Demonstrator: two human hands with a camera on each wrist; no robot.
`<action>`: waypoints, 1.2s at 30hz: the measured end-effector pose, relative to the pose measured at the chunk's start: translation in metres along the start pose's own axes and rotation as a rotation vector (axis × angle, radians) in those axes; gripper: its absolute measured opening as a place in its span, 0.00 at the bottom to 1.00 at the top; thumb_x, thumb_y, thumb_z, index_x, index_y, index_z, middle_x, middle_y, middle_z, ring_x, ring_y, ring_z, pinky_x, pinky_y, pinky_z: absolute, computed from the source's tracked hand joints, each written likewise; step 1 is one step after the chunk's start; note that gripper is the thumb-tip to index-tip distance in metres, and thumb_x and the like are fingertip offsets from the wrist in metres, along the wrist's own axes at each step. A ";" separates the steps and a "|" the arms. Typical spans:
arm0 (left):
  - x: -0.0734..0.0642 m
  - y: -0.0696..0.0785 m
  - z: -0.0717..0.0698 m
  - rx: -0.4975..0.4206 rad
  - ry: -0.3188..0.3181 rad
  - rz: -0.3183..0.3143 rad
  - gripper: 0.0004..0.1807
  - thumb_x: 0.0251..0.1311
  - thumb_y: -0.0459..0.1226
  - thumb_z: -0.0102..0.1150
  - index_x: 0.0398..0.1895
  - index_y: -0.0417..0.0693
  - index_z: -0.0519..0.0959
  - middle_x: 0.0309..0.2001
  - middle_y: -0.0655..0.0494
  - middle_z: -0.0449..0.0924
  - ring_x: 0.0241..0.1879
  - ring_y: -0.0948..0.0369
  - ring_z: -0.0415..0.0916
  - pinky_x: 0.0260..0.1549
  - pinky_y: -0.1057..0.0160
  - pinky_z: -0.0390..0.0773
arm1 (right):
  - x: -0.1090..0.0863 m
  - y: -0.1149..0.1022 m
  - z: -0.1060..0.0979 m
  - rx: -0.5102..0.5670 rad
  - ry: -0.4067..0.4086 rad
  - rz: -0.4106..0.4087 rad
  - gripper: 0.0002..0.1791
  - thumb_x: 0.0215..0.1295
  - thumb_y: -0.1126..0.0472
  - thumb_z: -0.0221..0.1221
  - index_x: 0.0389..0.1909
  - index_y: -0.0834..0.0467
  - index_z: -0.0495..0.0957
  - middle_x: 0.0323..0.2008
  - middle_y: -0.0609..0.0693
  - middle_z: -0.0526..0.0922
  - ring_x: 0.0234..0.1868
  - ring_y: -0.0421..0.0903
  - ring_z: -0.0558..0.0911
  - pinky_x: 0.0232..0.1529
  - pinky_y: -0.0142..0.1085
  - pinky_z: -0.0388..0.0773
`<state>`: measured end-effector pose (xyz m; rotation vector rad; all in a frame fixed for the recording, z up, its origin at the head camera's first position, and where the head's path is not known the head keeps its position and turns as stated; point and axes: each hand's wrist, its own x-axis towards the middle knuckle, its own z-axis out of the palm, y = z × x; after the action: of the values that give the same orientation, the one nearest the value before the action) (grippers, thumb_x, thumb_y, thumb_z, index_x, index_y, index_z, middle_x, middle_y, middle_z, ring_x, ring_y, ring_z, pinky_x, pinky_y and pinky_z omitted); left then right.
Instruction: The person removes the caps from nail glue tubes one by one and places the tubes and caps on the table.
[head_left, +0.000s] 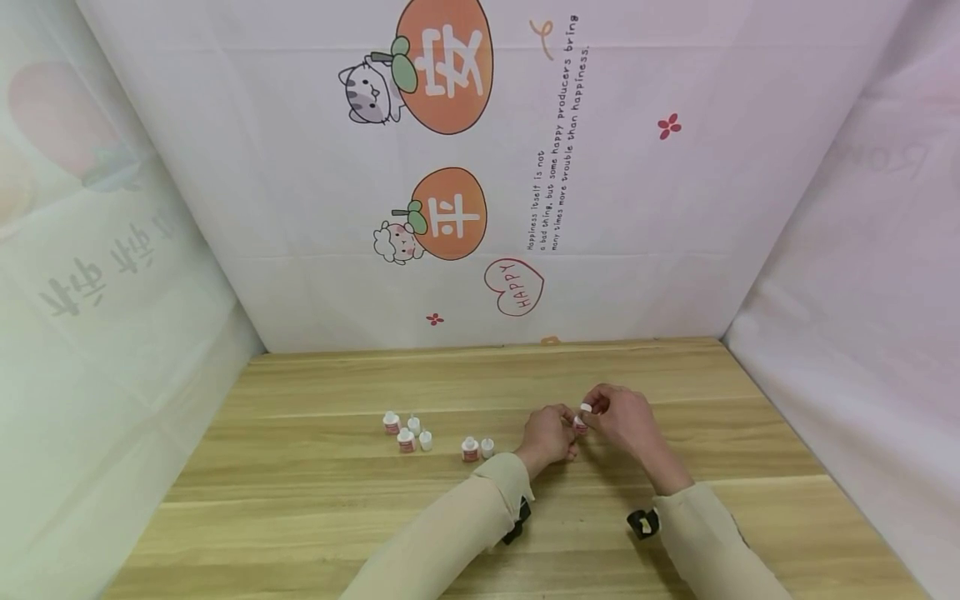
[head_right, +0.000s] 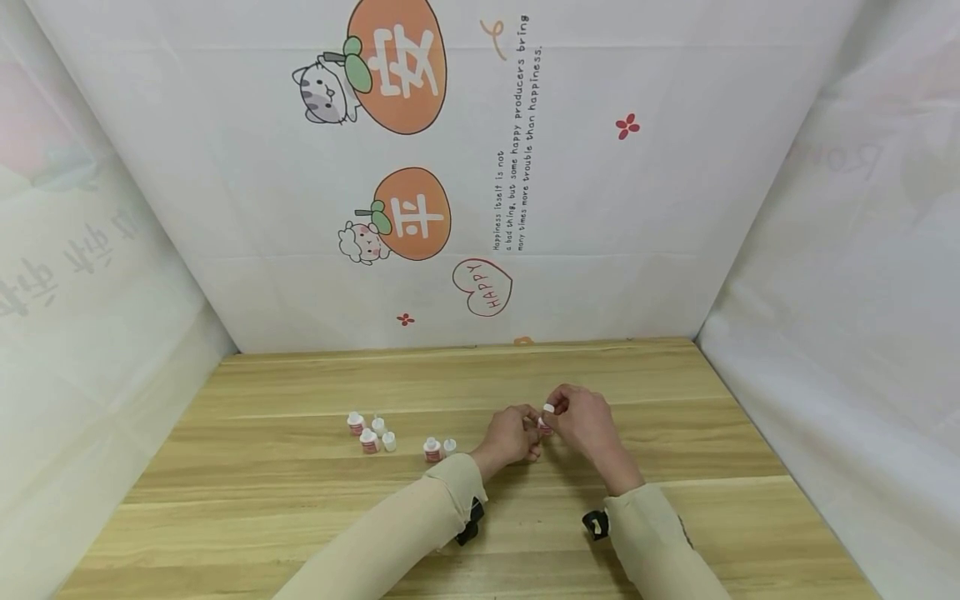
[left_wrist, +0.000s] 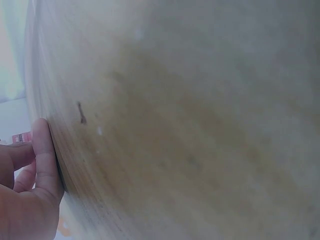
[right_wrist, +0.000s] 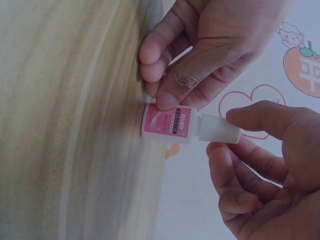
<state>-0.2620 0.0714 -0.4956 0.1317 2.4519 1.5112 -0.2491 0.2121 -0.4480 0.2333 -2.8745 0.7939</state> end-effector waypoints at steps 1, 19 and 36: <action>0.000 0.000 0.000 -0.005 0.001 0.000 0.05 0.66 0.30 0.60 0.34 0.49 0.78 0.29 0.56 0.89 0.13 0.64 0.75 0.12 0.70 0.77 | 0.000 0.000 0.000 -0.001 -0.003 -0.005 0.07 0.59 0.58 0.68 0.34 0.57 0.83 0.29 0.49 0.85 0.30 0.44 0.79 0.33 0.37 0.75; 0.001 -0.001 0.001 0.018 0.021 0.029 0.05 0.65 0.30 0.61 0.32 0.48 0.78 0.28 0.57 0.89 0.13 0.66 0.74 0.12 0.72 0.75 | 0.001 0.000 0.001 0.013 -0.021 -0.011 0.08 0.59 0.60 0.67 0.37 0.58 0.82 0.32 0.51 0.86 0.33 0.46 0.83 0.34 0.39 0.79; 0.000 0.000 0.001 0.025 0.021 0.018 0.04 0.65 0.31 0.62 0.33 0.49 0.78 0.29 0.57 0.89 0.13 0.65 0.76 0.12 0.72 0.76 | 0.002 0.001 0.001 0.012 -0.026 -0.004 0.07 0.60 0.59 0.67 0.36 0.58 0.82 0.31 0.50 0.86 0.34 0.46 0.83 0.35 0.41 0.79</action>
<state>-0.2616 0.0721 -0.4956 0.1444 2.4929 1.4971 -0.2513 0.2123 -0.4493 0.2526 -2.8936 0.8143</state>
